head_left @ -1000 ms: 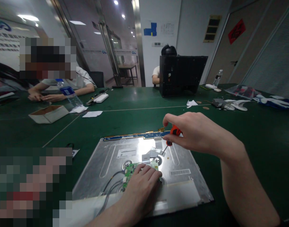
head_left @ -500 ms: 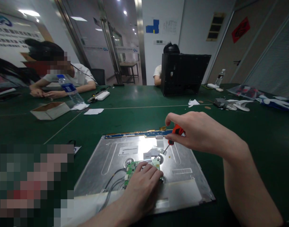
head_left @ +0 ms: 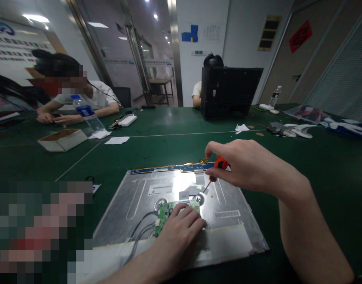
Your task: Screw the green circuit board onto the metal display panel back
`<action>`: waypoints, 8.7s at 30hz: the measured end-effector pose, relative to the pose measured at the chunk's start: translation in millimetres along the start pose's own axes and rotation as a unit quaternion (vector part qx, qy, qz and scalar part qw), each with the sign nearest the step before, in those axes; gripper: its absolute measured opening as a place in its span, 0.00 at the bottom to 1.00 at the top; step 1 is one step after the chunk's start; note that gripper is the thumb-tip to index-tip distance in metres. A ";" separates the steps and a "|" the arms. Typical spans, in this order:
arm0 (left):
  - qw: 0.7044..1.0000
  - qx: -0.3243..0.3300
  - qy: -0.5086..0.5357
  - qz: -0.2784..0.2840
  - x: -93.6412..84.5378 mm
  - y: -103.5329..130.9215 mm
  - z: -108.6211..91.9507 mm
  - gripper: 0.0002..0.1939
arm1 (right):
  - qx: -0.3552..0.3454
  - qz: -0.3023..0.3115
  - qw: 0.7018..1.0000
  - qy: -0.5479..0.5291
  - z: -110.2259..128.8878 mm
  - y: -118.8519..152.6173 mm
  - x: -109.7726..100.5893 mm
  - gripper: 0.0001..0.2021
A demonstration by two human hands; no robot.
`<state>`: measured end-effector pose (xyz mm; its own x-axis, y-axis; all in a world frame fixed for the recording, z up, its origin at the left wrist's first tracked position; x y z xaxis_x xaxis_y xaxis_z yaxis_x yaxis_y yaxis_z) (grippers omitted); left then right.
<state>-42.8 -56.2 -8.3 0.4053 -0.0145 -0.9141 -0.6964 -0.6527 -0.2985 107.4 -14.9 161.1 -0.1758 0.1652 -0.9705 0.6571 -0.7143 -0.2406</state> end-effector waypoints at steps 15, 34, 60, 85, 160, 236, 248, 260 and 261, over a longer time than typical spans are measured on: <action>0.994 -0.015 0.081 -0.065 -12.4 0.8 2.9 0.16 | -0.001 -0.005 1.000 -0.006 -1.8 3.0 -0.6 0.12; 0.997 0.065 -0.022 -0.033 -11.9 -3.1 -12.4 0.11 | -0.006 -0.002 1.000 0.002 -2.9 2.5 0.5 0.12; 0.999 -0.004 -0.044 -0.016 -13.9 -4.6 -3.9 0.06 | -0.029 -0.014 0.998 -0.050 -0.8 15.0 -6.4 0.14; 0.980 0.088 -0.170 -0.057 -3.8 17.1 -28.8 0.08 | -0.109 0.069 0.985 -0.115 22.6 -0.9 20.8 0.05; 0.947 0.059 -0.300 -0.100 19.2 47.2 -17.9 0.18 | -0.136 0.114 0.982 -0.056 53.8 -23.8 49.7 0.02; 0.953 0.059 -0.287 -0.071 24.4 45.5 -14.0 0.12 | -0.135 0.123 0.981 -0.067 63.3 -13.1 44.4 0.03; 0.952 0.066 -0.288 -0.080 21.0 45.5 -15.9 0.10 | -0.137 0.125 0.980 -0.065 62.0 -13.0 42.8 0.04; 0.948 0.071 -0.297 -0.089 21.9 45.9 -16.3 0.14 | -0.115 0.116 0.986 -0.042 59.8 -14.8 44.7 0.03; 0.948 0.071 -0.297 -0.088 21.9 46.0 -16.2 0.14 | -0.114 0.118 0.985 -0.046 59.6 -14.8 44.9 0.03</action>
<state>-56.3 -98.8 -37.6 0.1464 0.5420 -0.8275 -0.7385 -0.4967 -0.4560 46.1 -37.5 122.1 -0.0573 -0.0577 -0.9967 0.8340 -0.5515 -0.0160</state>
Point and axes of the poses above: each hand's wrist, its own y-axis away from the middle knuckle, its own x-axis out of the palm, z = x × y, the point moved 5 cm from there along -y, towards the middle knuckle, and after that the axes turned 10 degrees about -x, right-handed, at the moved point
